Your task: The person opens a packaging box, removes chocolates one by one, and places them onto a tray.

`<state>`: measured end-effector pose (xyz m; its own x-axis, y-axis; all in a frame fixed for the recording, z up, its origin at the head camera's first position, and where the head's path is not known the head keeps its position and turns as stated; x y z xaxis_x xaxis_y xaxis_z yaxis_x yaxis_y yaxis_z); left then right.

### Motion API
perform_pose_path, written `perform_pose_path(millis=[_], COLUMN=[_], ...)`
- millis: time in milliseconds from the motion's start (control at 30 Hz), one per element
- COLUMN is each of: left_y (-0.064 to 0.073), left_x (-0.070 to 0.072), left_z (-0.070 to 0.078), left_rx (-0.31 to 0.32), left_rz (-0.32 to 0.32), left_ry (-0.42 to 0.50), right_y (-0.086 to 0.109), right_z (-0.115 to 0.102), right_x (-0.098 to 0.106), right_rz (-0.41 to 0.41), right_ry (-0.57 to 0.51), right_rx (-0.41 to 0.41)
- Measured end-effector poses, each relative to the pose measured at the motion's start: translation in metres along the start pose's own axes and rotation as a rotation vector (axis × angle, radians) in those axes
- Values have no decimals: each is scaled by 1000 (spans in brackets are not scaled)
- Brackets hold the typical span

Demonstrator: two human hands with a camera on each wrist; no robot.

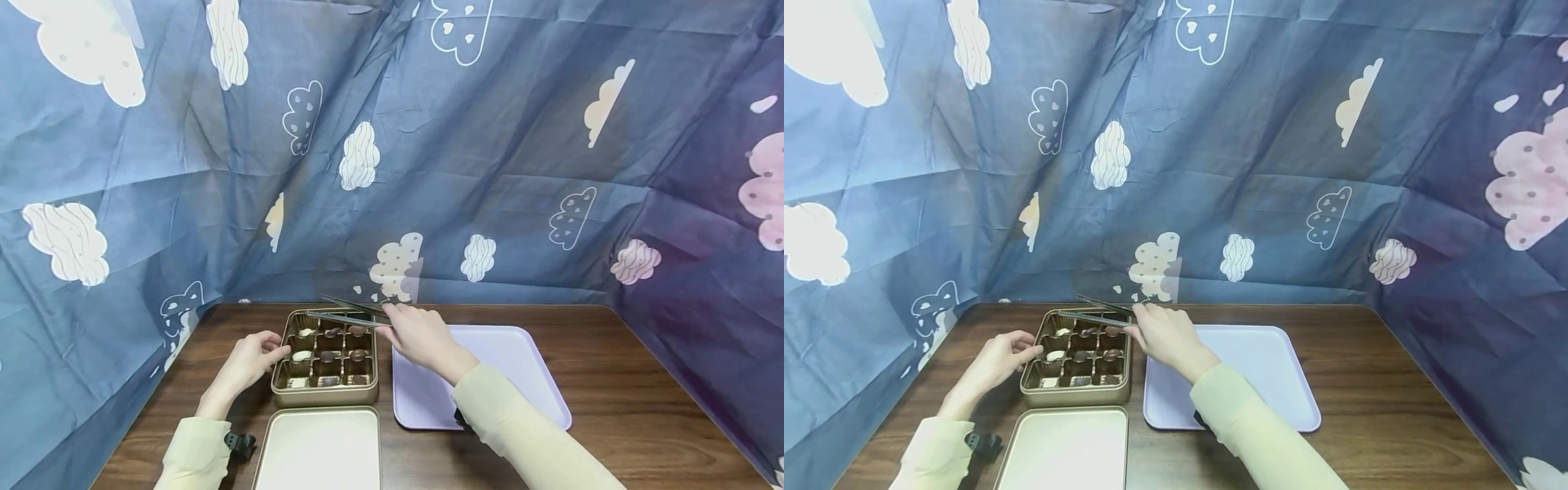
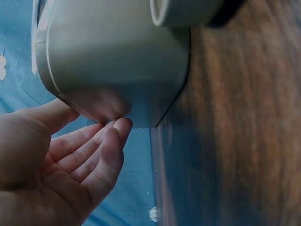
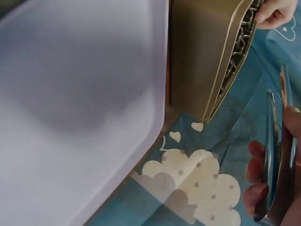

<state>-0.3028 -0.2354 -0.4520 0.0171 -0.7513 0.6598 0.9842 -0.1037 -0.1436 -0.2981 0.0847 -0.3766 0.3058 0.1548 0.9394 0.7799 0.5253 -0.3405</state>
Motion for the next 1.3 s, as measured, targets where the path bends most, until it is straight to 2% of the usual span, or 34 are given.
perform_pose_path(millis=[267, 533, 867, 1067, 1300], left_y=[1, 5, 1, -3, -1], left_x=[2, 4, -2, -2, -3], left_z=[1, -1, 4, 5, 3], left_rx=[4, 24, 24, 7, 10], left_rz=[8, 6, 3, 20, 19], left_ry=[-5, -34, -17, -17, -46], right_y=[-42, -79, -100, -112, -124], right_z=[-18, -42, -63, -78, -102], right_x=[16, 32, 33, 34, 35], right_rz=[-174, -253, -377, -419, -455], right_ry=[86, 171, 215, 254, 279], right_rx=[23, 36, 14, -42, -110])
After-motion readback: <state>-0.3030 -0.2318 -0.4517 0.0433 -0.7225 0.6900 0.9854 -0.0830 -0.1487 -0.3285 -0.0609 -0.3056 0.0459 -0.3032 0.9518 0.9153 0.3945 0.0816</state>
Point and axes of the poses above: each hand's wrist, its own y-axis away from the middle knuckle, its own x-axis out of the back of the hand, z = x × y, the point moved 2 cm from there along -y, towards the middle knuckle, and after that the axes turned 1 degree about x, right-handed, at the moved point
